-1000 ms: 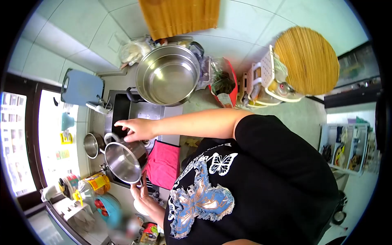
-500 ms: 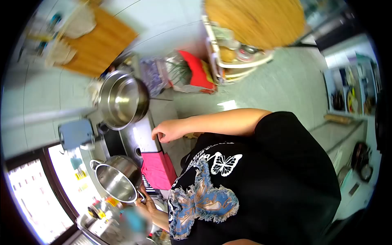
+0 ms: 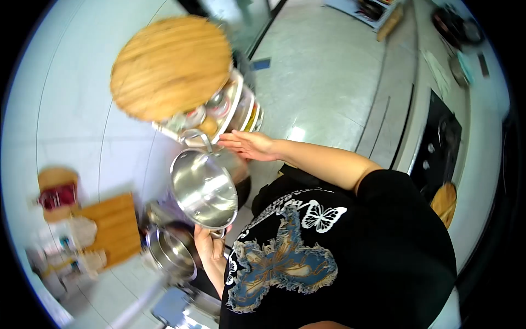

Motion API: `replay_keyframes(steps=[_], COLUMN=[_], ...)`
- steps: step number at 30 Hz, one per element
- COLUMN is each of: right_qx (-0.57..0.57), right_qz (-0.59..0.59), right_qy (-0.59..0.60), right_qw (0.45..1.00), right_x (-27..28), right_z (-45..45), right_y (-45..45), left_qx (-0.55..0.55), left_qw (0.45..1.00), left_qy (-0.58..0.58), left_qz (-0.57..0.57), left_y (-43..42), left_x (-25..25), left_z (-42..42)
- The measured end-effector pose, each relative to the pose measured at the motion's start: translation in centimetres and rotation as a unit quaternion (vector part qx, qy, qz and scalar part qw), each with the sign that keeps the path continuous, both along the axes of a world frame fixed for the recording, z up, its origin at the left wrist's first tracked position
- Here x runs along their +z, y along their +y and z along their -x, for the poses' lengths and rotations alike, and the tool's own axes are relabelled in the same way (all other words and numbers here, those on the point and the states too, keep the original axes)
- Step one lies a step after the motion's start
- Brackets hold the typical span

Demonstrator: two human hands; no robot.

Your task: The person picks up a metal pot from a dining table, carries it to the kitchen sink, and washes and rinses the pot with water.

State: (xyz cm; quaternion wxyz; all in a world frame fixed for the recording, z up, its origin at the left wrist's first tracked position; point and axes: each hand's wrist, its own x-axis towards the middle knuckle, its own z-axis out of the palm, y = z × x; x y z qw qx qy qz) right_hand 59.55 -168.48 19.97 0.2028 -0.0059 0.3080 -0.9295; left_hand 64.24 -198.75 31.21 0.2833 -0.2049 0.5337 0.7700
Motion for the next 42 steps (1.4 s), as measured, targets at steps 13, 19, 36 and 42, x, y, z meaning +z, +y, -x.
replay_keyframes(steps=[13, 19, 36, 42], right_qx=[-0.391, -0.549, -0.375, -0.549], right_qz=[0.166, 0.245, 0.122, -0.116], right_qy=[-0.067, -0.061, -0.08, -0.413], right_qw=[0.903, 0.797, 0.916, 0.717], right_x=[7.1, 12.5, 17.3, 10.5], right_z=[-18.4, -22.9, -13.1, -11.3], right_y=[12.4, 22.4, 57.6, 69.1], left_qx=[-0.419, -0.483, -0.316, -0.272], left_qw=[0.893, 0.861, 0.948, 0.961], left_qy=[-0.072, -0.091, -0.041, -0.044], left_qz=[-0.15, -0.132, -0.023, -0.001], left_y=[29.5, 42.2, 65.5, 76.4], left_x=[5.0, 5.6, 10.4, 8.5], left_z=[0.9, 0.8, 17.7, 31.9])
